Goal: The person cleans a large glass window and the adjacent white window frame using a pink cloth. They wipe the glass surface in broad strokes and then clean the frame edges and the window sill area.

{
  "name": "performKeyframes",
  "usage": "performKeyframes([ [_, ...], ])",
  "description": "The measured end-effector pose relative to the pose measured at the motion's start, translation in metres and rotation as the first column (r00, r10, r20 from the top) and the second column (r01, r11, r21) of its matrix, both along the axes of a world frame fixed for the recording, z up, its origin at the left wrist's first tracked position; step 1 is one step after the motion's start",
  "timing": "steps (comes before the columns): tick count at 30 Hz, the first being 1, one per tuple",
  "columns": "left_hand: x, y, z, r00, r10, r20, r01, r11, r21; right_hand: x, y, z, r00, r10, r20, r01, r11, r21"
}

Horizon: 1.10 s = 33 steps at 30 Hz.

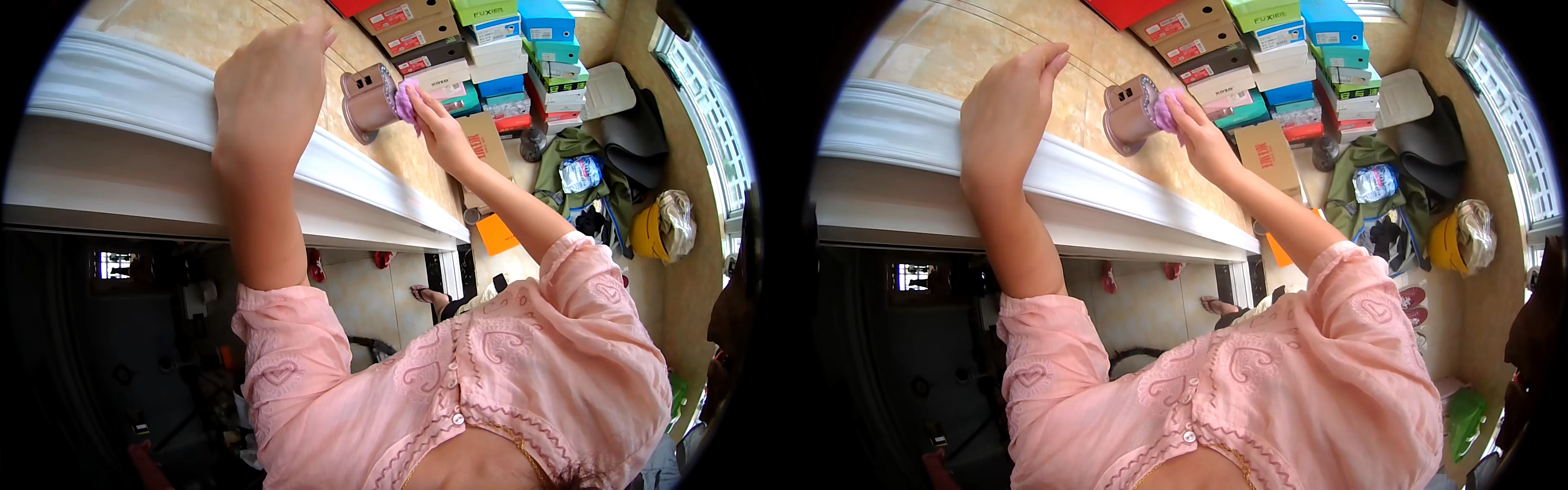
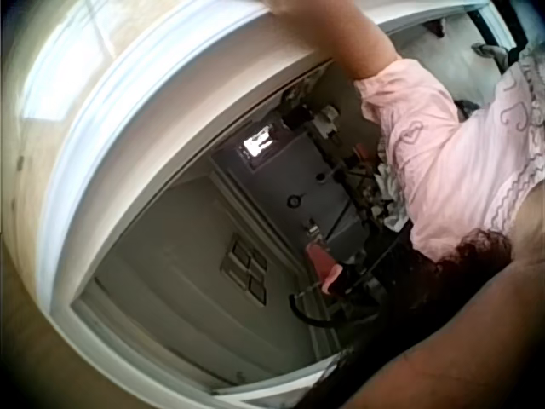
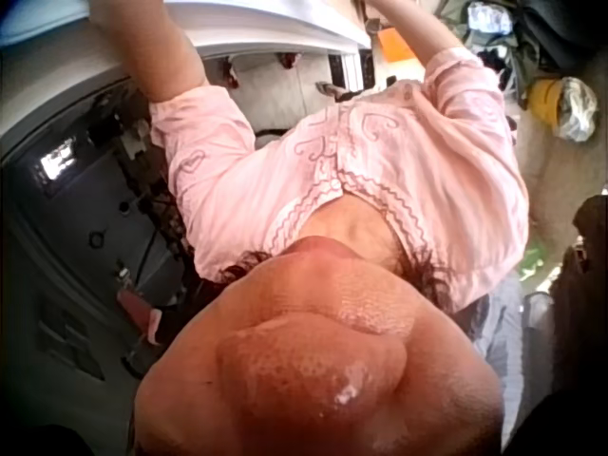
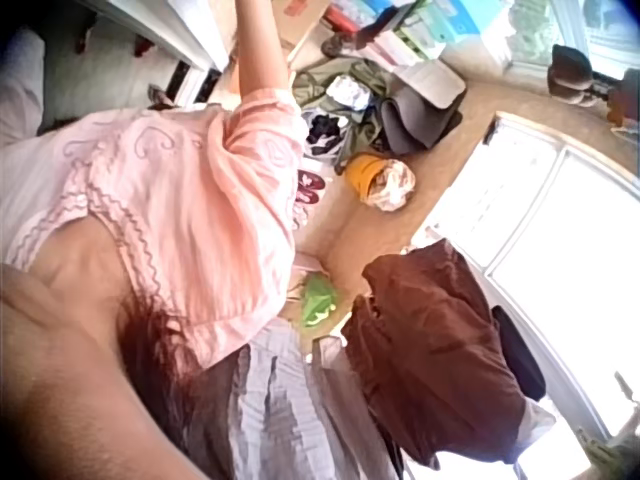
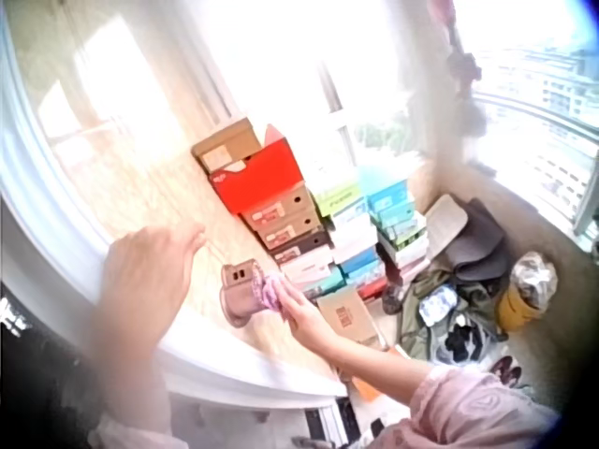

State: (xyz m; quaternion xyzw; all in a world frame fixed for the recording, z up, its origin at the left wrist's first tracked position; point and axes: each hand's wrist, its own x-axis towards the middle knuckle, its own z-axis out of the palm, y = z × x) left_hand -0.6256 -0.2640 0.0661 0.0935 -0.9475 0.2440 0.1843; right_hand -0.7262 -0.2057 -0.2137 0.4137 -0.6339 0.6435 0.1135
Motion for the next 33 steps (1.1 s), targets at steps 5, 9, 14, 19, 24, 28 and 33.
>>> performKeyframes([
  [5, 0.0, 0.002, 0.0, 0.999, 0.039, 0.031, -0.039, 0.999, 0.021, -0.018, 0.003, 0.032, 1.0, -0.023, -0.012, 0.022, 0.994, -0.104],
  [9, 0.002, 0.005, -0.001, 0.997, 0.011, 0.078, -0.011, 1.0, 0.0, -0.041, -0.032, 0.063, 0.986, 0.117, 0.117, -0.137, 0.973, 0.185],
  [14, 0.002, 0.004, -0.003, 0.995, -0.1, 0.029, 0.101, 0.994, -0.042, -0.083, -0.059, 0.056, 0.982, 0.037, 0.184, -0.106, 0.918, 0.381],
  [19, -0.003, 0.004, -0.002, 0.995, 0.052, 0.082, -0.048, 0.998, -0.049, -0.061, -0.04, 0.051, 0.991, 0.029, 0.127, -0.068, 0.948, 0.311],
  [24, -0.006, -0.003, -0.004, 0.992, 0.042, 0.119, -0.038, 0.999, -0.034, -0.025, -0.019, 0.05, 0.981, -0.002, -0.193, 0.027, 0.992, 0.127],
  [28, -0.004, -0.006, -0.029, 0.992, -0.009, 0.129, 0.007, 1.0, 0.019, -0.005, 0.003, 0.035, 0.983, 0.032, -0.182, -0.015, 0.996, 0.092],
  [33, 0.018, 0.002, -0.096, 0.907, 0.204, 0.369, -0.096, 0.952, -0.291, 0.009, 0.005, 0.052, 0.983, 0.136, -0.123, -0.145, 0.987, -0.064],
])
